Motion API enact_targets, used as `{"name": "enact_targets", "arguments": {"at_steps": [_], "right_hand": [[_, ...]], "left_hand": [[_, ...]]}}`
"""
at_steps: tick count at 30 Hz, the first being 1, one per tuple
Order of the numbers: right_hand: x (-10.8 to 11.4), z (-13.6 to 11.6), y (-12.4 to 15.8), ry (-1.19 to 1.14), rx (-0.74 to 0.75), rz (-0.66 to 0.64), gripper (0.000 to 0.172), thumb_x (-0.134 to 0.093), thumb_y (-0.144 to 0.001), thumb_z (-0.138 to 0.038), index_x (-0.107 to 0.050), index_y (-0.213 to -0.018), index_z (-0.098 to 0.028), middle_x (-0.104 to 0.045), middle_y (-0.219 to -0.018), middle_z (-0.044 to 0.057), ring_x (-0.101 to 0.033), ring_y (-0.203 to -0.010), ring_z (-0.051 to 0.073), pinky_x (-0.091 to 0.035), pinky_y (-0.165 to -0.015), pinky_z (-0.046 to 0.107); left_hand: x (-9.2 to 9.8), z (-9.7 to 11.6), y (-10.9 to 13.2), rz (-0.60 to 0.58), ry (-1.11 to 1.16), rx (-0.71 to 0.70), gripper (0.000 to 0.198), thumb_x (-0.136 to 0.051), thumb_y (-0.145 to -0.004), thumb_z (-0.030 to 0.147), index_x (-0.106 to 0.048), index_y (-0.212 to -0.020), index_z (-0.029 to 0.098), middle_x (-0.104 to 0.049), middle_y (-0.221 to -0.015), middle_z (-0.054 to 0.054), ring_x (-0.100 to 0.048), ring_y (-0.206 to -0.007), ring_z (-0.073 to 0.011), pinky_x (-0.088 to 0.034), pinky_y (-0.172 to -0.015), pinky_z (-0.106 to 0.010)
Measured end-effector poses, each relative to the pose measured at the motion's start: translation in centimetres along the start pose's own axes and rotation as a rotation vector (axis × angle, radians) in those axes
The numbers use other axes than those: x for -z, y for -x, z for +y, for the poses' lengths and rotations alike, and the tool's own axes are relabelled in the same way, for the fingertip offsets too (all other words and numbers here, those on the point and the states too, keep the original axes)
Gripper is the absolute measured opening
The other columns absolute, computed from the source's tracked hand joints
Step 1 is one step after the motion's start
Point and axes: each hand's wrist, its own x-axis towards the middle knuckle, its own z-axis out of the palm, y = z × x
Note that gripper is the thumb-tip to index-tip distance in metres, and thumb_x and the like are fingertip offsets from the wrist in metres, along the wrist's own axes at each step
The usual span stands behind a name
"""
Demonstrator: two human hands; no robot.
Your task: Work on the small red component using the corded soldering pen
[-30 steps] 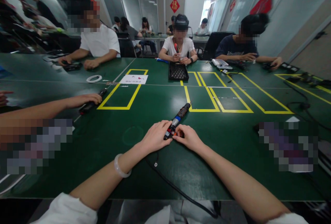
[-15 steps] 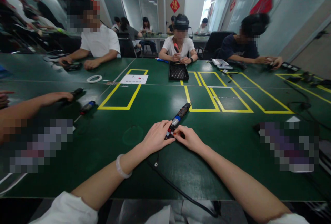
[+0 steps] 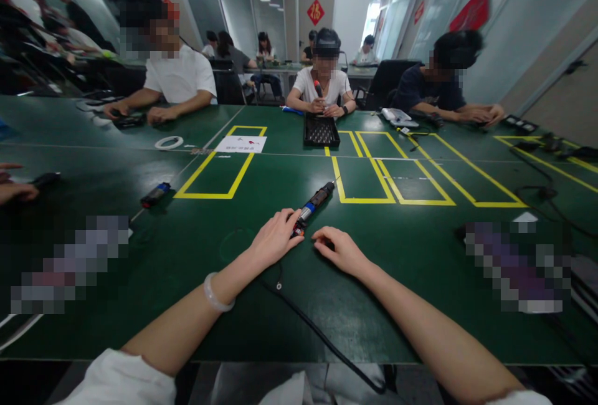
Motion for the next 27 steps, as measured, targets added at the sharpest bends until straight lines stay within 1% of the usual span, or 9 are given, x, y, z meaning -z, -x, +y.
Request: {"name": "enact_targets", "arguments": {"at_steps": [2, 4, 9, 13, 17, 20, 22, 25, 27], "right_hand": [[0.1, 0.1, 0.0, -0.008, -0.003, -0.004, 0.011, -0.055, -0.090, -0.020, -0.060, -0.099, -0.019, -0.062, -0.082, 0.002, -0.058, -0.077, 0.016, -0.044, -0.074, 0.028], [0.1, 0.1, 0.1, -0.013, -0.001, -0.005, 0.011, -0.055, -0.090, -0.019, -0.060, -0.099, -0.019, -0.062, -0.083, 0.002, -0.058, -0.077, 0.016, -0.044, -0.073, 0.027], [0.2, 0.2, 0.1, -0.008, -0.003, -0.008, 0.010, -0.055, -0.090, -0.020, -0.061, -0.097, -0.019, -0.062, -0.084, 0.003, -0.058, -0.077, 0.016, -0.044, -0.072, 0.027], [0.2, 0.2, 0.1, -0.003, -0.003, -0.012, 0.010, -0.055, -0.089, -0.019, -0.062, -0.097, -0.020, -0.062, -0.083, 0.003, -0.057, -0.077, 0.016, -0.044, -0.072, 0.028], [0.2, 0.1, 0.0, 0.002, -0.007, -0.016, 0.010, -0.055, -0.089, -0.019, -0.062, -0.096, -0.020, -0.063, -0.084, 0.003, -0.058, -0.077, 0.016, -0.044, -0.071, 0.028], [0.3, -0.1, 0.0, 0.006, -0.006, -0.015, 0.009, -0.055, -0.090, -0.019, -0.062, -0.095, -0.020, -0.063, -0.084, 0.003, -0.058, -0.077, 0.016, -0.044, -0.071, 0.028], [0.4, -0.1, 0.0, 0.008, -0.004, -0.016, 0.008, -0.054, -0.090, -0.019, -0.062, -0.094, -0.019, -0.063, -0.084, 0.003, -0.058, -0.077, 0.016, -0.044, -0.071, 0.028], [0.5, -0.2, 0.0, 0.014, -0.002, -0.022, 0.009, -0.054, -0.090, -0.019, -0.062, -0.094, -0.019, -0.063, -0.085, 0.003, -0.057, -0.077, 0.016, -0.044, -0.071, 0.028], [0.5, -0.3, 0.0, 0.021, -0.003, -0.029, 0.008, -0.055, -0.090, -0.019, -0.062, -0.094, -0.019, -0.063, -0.084, 0.003, -0.057, -0.077, 0.016, -0.044, -0.071, 0.028]], "left_hand": [[0.2, -1.3, -0.3, 0.002, -0.028, 0.046, 0.059, -0.053, -0.088, 0.042, -0.036, -0.140, 0.019, -0.047, -0.126, -0.013, -0.052, -0.106, -0.0265, -0.046, -0.089, -0.037], [0.5, -3.2, -0.7, 0.002, -0.046, 0.113, 0.059, -0.052, -0.088, 0.044, -0.037, -0.140, 0.018, -0.047, -0.126, -0.014, -0.052, -0.106, -0.0273, -0.046, -0.088, -0.037], [1.0, -9.7, -0.8, -0.009, -0.101, 0.333, 0.061, -0.050, -0.088, 0.049, -0.039, -0.139, 0.018, -0.046, -0.129, -0.016, -0.051, -0.111, -0.0301, -0.044, -0.092, -0.038], [1.6, -15.1, 0.2, -0.028, -0.152, 0.530, 0.063, -0.044, -0.089, 0.052, -0.037, -0.140, 0.017, -0.045, -0.131, -0.018, -0.051, -0.113, -0.0327, -0.044, -0.092, -0.041], [2.5, -19.1, 2.0, -0.011, -0.171, 0.672, 0.064, -0.039, -0.089, 0.055, -0.039, -0.139, 0.016, -0.045, -0.132, -0.021, -0.050, -0.115, -0.0371, -0.044, -0.090, -0.046], [3.0, -20.9, 3.1, -0.002, -0.178, 0.751, 0.065, -0.037, -0.088, 0.058, -0.041, -0.138, 0.017, -0.046, -0.132, -0.024, -0.049, -0.116, -0.0406, -0.045, -0.088, -0.048], [3.2, -21.6, 3.7, 0.004, -0.175, 0.791, 0.066, -0.036, -0.088, 0.059, -0.041, -0.138, 0.016, -0.047, -0.131, -0.025, -0.051, -0.115, -0.0416, -0.045, -0.087, -0.050], [3.3, -21.6, 4.1, 0.040, -0.212, 0.780, 0.064, -0.037, -0.088, 0.057, -0.041, -0.137, 0.016, -0.048, -0.130, -0.023, -0.053, -0.111, -0.0418, -0.045, -0.086, -0.050], [3.3, -21.4, 4.1, 0.075, -0.255, 0.757, 0.063, -0.041, -0.088, 0.055, -0.040, -0.137, 0.017, -0.048, -0.130, -0.021, -0.054, -0.109, -0.0404, -0.045, -0.086, -0.048]]}}
